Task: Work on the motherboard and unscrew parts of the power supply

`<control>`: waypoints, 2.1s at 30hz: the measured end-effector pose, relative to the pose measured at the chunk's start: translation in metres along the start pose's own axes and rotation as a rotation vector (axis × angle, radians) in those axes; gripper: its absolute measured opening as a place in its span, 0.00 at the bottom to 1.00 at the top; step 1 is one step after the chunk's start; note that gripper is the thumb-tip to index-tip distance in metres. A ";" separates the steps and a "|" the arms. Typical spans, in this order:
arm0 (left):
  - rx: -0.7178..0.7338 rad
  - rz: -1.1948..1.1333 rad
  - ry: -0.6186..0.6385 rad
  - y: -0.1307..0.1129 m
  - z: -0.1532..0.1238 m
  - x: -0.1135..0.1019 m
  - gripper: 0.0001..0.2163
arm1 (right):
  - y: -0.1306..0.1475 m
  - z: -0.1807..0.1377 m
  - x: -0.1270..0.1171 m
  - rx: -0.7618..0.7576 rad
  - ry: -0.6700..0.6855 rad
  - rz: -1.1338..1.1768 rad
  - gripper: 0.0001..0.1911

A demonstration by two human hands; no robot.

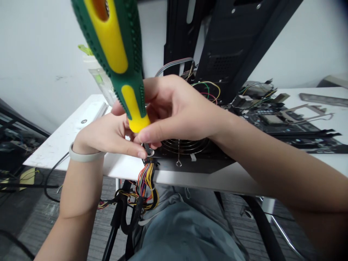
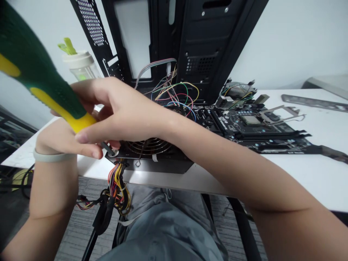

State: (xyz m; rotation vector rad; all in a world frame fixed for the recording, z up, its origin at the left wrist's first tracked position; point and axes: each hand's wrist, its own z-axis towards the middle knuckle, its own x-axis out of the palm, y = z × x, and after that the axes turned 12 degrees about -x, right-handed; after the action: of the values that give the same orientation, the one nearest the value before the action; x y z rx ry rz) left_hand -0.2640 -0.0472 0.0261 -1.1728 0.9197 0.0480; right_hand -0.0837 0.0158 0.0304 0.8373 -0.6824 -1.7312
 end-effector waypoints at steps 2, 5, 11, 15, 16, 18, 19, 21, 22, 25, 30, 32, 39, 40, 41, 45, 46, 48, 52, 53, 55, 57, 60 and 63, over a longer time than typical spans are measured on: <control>-0.021 -0.022 -0.031 -0.001 0.002 0.003 0.12 | 0.002 0.001 0.000 0.031 -0.022 -0.046 0.16; -0.055 -0.085 -0.041 0.000 0.004 0.008 0.11 | 0.006 0.004 0.001 0.044 -0.066 -0.113 0.14; -0.012 -0.103 -0.057 -0.001 0.003 0.009 0.04 | 0.010 0.008 0.007 0.032 -0.129 -0.266 0.14; -0.030 -0.041 -0.006 -0.007 0.005 0.004 0.03 | 0.008 0.007 0.008 0.004 -0.139 -0.280 0.15; -0.052 -0.038 0.010 -0.008 0.005 0.003 0.03 | 0.007 0.007 0.008 -0.028 -0.139 -0.271 0.15; -0.097 -0.049 0.039 -0.009 0.006 0.001 0.03 | 0.005 0.007 0.008 -0.093 -0.150 -0.248 0.16; -0.116 -0.061 0.052 -0.008 0.006 0.001 0.03 | 0.004 0.006 0.008 -0.107 -0.156 -0.243 0.16; -0.150 -0.087 0.071 -0.008 0.005 0.001 0.01 | 0.003 0.005 0.009 -0.098 -0.173 -0.264 0.17; -0.159 -0.098 0.079 -0.008 0.005 0.001 0.01 | 0.002 0.004 0.009 -0.082 -0.182 -0.286 0.18; -0.135 -0.070 0.070 -0.010 0.004 0.001 0.01 | 0.002 0.003 0.010 -0.083 -0.172 -0.309 0.18; -0.181 -0.201 0.068 -0.008 0.002 0.005 0.04 | 0.007 0.003 0.007 -0.042 -0.112 0.001 0.10; -0.198 -0.272 0.057 -0.004 0.001 0.007 0.07 | 0.009 0.004 0.004 0.017 -0.083 0.151 0.14; -0.198 -0.181 0.008 -0.006 0.000 0.006 0.10 | 0.008 0.001 -0.003 0.023 -0.097 0.230 0.23; -0.198 -0.158 -0.009 -0.008 0.001 0.005 0.09 | 0.007 0.001 -0.003 0.016 -0.080 0.232 0.22; -0.199 -0.145 -0.024 -0.010 0.001 0.005 0.08 | 0.007 0.002 -0.004 0.012 -0.068 0.227 0.21; -0.228 -0.162 -0.054 -0.013 0.004 0.007 0.08 | 0.006 0.004 -0.006 0.060 -0.085 0.124 0.21; -0.236 -0.171 -0.057 -0.013 0.005 0.008 0.09 | 0.007 0.005 -0.006 0.086 -0.100 0.092 0.21; -0.238 -0.180 -0.069 -0.012 0.006 0.010 0.09 | 0.007 0.005 -0.005 0.123 -0.116 0.055 0.20; -0.248 -0.173 -0.072 -0.013 0.007 0.011 0.08 | 0.007 0.004 -0.006 0.066 -0.086 0.086 0.18; -0.252 -0.175 -0.060 -0.014 0.007 0.011 0.08 | 0.007 0.004 -0.006 0.046 -0.089 0.081 0.17; -0.259 -0.178 -0.033 -0.015 0.007 0.009 0.06 | 0.007 0.004 -0.005 0.012 -0.100 0.043 0.15; -0.257 -0.157 -0.016 -0.016 0.006 0.008 0.05 | 0.008 0.005 -0.003 -0.009 -0.119 -0.001 0.14; -0.211 -0.112 0.008 -0.014 0.005 0.006 0.02 | 0.009 0.007 0.001 -0.067 -0.167 -0.080 0.15; -0.146 -0.076 0.030 -0.012 0.004 0.004 0.02 | 0.008 0.008 0.003 -0.149 -0.177 -0.201 0.16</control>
State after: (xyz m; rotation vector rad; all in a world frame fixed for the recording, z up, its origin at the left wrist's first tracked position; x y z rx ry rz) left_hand -0.2533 -0.0507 0.0328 -1.3459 0.9095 0.0367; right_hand -0.0861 0.0106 0.0407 0.6726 -0.5921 -2.0289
